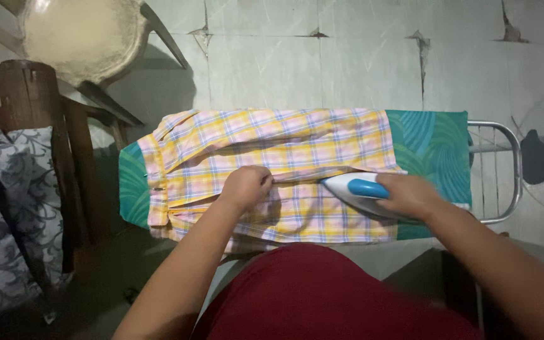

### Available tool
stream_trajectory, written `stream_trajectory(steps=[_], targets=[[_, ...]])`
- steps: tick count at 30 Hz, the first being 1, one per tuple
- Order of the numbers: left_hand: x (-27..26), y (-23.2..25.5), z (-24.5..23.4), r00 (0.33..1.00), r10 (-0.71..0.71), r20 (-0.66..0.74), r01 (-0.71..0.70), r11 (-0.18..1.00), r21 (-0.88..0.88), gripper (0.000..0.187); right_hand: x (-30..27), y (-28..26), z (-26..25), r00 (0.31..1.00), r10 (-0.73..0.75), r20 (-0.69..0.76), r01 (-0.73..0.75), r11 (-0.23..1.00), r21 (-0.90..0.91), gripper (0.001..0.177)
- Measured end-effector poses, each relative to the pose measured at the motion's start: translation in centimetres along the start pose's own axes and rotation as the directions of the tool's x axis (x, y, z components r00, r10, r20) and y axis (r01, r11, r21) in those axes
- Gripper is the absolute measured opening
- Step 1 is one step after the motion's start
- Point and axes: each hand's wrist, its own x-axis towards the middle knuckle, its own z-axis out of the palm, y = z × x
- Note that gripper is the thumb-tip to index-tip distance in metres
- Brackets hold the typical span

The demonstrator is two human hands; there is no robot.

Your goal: The person irons a plaid skirt on an ironing board, smoothing out different sections of the fabric and using the iron to press the pleats.

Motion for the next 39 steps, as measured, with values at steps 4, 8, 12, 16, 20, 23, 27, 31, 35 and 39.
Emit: stream_trajectory(steps=[4, 8, 12, 16, 20, 23, 27, 31, 35, 39], targets=[[-1.3, 0.1, -0.5, 0.997, 0.029, -0.078, -0.036, 0.995, -0.089, 0.02, 0.2, -4.2, -1.8, 0.995, -0.098, -0.02, 0.098, 0.995, -0.004, 0.04], [-2.0, -0.3, -0.6, 0.989, 0.069, -0.133, -0.082, 0.992, -0.1, 0.018, 0.2, -8.3, -3.5, 0.997, -0.047, 0.054, 0.047, 0.999, 0.004, 0.039], [-4.2, -2.8, -1.8, 0.882, 0.098, -0.46, -0.174, 0.977, -0.125, 0.022, -0.1, -11.0, -4.3, 0.989, -0.147, 0.013, 0.147, 0.989, 0.035, 0.036], [-10.6, -7.0, -4.6, 0.691, -0.316, -0.65, 0.243, 0.949, -0.203, 0.024, 0.2, -12.8, -4.3, 0.99, -0.14, 0.004, 0.139, 0.989, 0.059, 0.034], [-14.3, -12.5, -3.9, 0.462, -0.229, -0.857, 0.708, 0.677, 0.2, 0.047, 0.7, -14.2, -4.3, 0.987, -0.158, 0.012, 0.157, 0.987, 0.034, 0.038], [-15.6, -16.5, -1.9, 0.447, -0.706, -0.55, 0.497, 0.707, -0.504, 0.032, 0.8, -15.3, -4.4, 0.983, -0.184, -0.008, 0.184, 0.982, 0.039, 0.031], [-15.9, -19.3, -0.9, 0.519, -0.822, -0.232, 0.338, 0.447, -0.828, 0.036, 1.1, -16.7, -4.8, 0.986, -0.164, 0.016, 0.163, 0.985, 0.051, 0.034], [-15.6, -18.8, -1.1, 0.511, -0.76, -0.401, 0.494, 0.642, -0.587, 0.033, 1.3, -17.4, -4.7, 0.98, -0.197, -0.015, 0.198, 0.979, 0.051, 0.041], [-15.3, -17.5, -2.1, 0.507, -0.78, -0.366, 0.507, 0.614, -0.605, 0.033, 2.0, -18.4, -4.4, 0.979, -0.203, 0.012, 0.202, 0.979, 0.038, 0.039], [-15.6, -16.5, -3.0, 0.522, -0.759, -0.388, 0.52, 0.644, -0.56, 0.033, 2.5, -20.8, -4.7, 0.969, -0.248, 0.003, 0.248, 0.968, 0.032, 0.038]])
